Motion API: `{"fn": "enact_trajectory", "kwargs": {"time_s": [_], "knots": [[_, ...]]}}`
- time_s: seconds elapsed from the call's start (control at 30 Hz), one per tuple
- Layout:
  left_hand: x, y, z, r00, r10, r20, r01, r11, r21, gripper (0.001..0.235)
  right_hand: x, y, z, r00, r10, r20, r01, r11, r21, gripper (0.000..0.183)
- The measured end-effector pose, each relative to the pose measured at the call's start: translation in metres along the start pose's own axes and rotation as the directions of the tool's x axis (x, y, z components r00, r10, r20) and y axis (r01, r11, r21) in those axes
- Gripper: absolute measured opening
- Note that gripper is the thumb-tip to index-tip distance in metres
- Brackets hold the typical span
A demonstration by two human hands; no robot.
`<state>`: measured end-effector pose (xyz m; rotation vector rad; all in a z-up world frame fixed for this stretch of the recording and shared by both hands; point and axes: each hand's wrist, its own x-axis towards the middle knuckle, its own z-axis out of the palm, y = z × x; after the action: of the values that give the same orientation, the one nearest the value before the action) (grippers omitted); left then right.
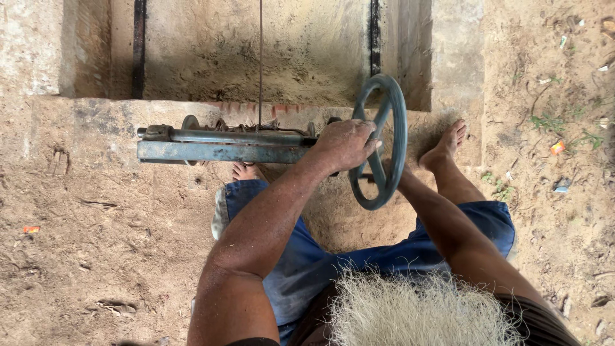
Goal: The person operates a manual winch by turning a large wheel to wind a cable into a rectangular concrete well. The person sits on the ground and uses both hands to rotate the wheel continuously.
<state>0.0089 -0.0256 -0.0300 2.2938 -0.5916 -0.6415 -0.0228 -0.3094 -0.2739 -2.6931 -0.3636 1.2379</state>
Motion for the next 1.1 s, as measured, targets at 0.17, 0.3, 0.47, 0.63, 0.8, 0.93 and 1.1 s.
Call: {"fn": "enact_trajectory", "kwargs": {"time_s": [0.17,0.3,0.47,0.63,0.8,0.93,1.1], "knots": [[0.002,-0.005,-0.009,0.998,0.026,-0.065,-0.027,1.000,-0.013,0.040,-0.007,-0.007,-0.079,0.954,0.215,-0.207,-0.134,0.928,0.347,0.052],[0.003,-0.004,-0.015,0.996,0.042,-0.077,-0.046,0.998,-0.051,0.043,-0.056,-0.035,-0.184,0.857,0.450,-0.253,0.009,0.476,0.879,0.058],[0.010,-0.005,-0.008,0.998,-0.054,-0.040,0.046,0.980,-0.193,0.037,-0.061,-0.095,-0.255,0.855,0.368,-0.366,0.148,0.503,0.852,0.051],[0.014,-0.017,-0.005,0.973,0.009,-0.229,-0.014,1.000,-0.021,0.037,-0.062,-0.124,-0.242,0.915,0.282,-0.289,0.086,0.563,0.822,0.057],[0.008,-0.029,-0.008,0.973,-0.085,-0.214,0.068,0.994,-0.083,0.034,-0.095,-0.134,-0.215,0.876,0.328,-0.354,0.171,0.475,0.863,0.068],[0.009,-0.040,-0.007,0.976,-0.151,-0.155,0.139,0.987,-0.087,0.039,-0.123,-0.134,-0.163,0.755,0.124,-0.644,0.483,0.559,0.674,0.054],[0.013,-0.058,0.006,0.963,-0.085,-0.256,0.104,0.993,0.064,0.045,-0.142,-0.118,-0.027,0.603,0.043,-0.797,0.517,0.740,0.430,0.047]]}}
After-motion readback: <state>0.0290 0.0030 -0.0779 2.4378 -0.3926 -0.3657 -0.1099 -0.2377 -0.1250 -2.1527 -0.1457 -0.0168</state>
